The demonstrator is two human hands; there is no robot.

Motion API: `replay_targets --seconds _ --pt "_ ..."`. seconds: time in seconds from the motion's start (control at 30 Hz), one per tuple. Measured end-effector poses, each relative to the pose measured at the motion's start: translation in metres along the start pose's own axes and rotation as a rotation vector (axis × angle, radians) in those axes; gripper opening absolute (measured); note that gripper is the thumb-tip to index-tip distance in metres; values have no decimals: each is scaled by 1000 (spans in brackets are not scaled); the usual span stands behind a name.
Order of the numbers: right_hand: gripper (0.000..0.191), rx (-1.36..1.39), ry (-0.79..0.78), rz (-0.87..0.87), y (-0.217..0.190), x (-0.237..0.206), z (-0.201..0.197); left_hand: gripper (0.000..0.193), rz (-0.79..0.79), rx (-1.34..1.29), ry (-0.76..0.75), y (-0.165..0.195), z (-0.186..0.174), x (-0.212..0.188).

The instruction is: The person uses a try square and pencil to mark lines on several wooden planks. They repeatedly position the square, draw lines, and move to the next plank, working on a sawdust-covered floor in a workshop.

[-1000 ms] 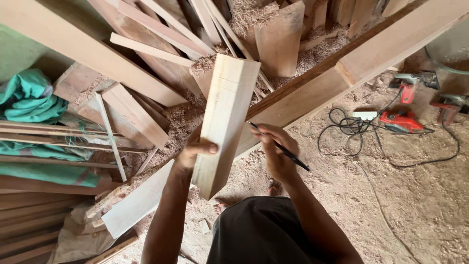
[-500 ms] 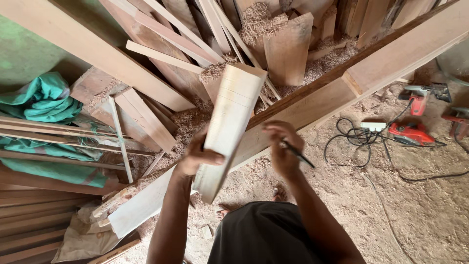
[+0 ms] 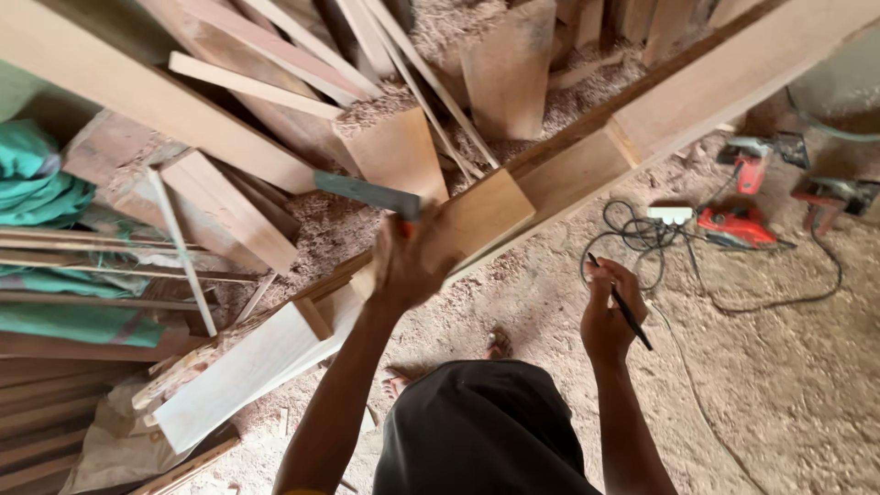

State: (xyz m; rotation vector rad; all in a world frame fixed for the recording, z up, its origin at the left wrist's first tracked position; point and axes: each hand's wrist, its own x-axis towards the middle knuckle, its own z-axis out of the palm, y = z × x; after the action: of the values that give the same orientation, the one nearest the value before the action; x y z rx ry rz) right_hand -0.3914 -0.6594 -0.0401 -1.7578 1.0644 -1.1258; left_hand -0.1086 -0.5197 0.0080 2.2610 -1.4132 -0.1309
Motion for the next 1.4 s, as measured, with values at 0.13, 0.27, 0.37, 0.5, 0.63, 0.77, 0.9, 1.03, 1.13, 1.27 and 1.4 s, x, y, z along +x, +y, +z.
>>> replay_targets --seconds 0.13,0.27,0.37,0.5,0.63,0.77,0.9,1.03,1.13,1.27,1.4 --pt "41 -10 -95 -172 13 6 -7 51 -12 -17 33 19 12 -1" --pt "47 295 -455 604 15 4 13 57 187 -102 51 68 36 -28" --pt "44 252 -686 676 11 0 33 59 254 -200 52 99 60 -36" --pt "34 579 -627 735 12 9 48 74 194 -198 73 106 70 -30" --pt "35 590 -669 732 20 31 61 89 199 139 81 83 60 5" --pt "29 701 -658 751 21 41 77 80 271 112 33 56 48 34" --pt "24 782 -562 760 17 43 82 68 355 -124 59 41 54 43" --pt "22 760 -559 747 16 49 78 63 379 -180 96 34 69 44" --pt "24 721 -605 696 16 53 75 57 406 -99 67 29 75 41" --pt "26 672 -625 676 16 53 75 59 375 -80 67 29 74 39" --pt "29 653 -647 652 18 52 75 61 360 -46 42 33 71 40"
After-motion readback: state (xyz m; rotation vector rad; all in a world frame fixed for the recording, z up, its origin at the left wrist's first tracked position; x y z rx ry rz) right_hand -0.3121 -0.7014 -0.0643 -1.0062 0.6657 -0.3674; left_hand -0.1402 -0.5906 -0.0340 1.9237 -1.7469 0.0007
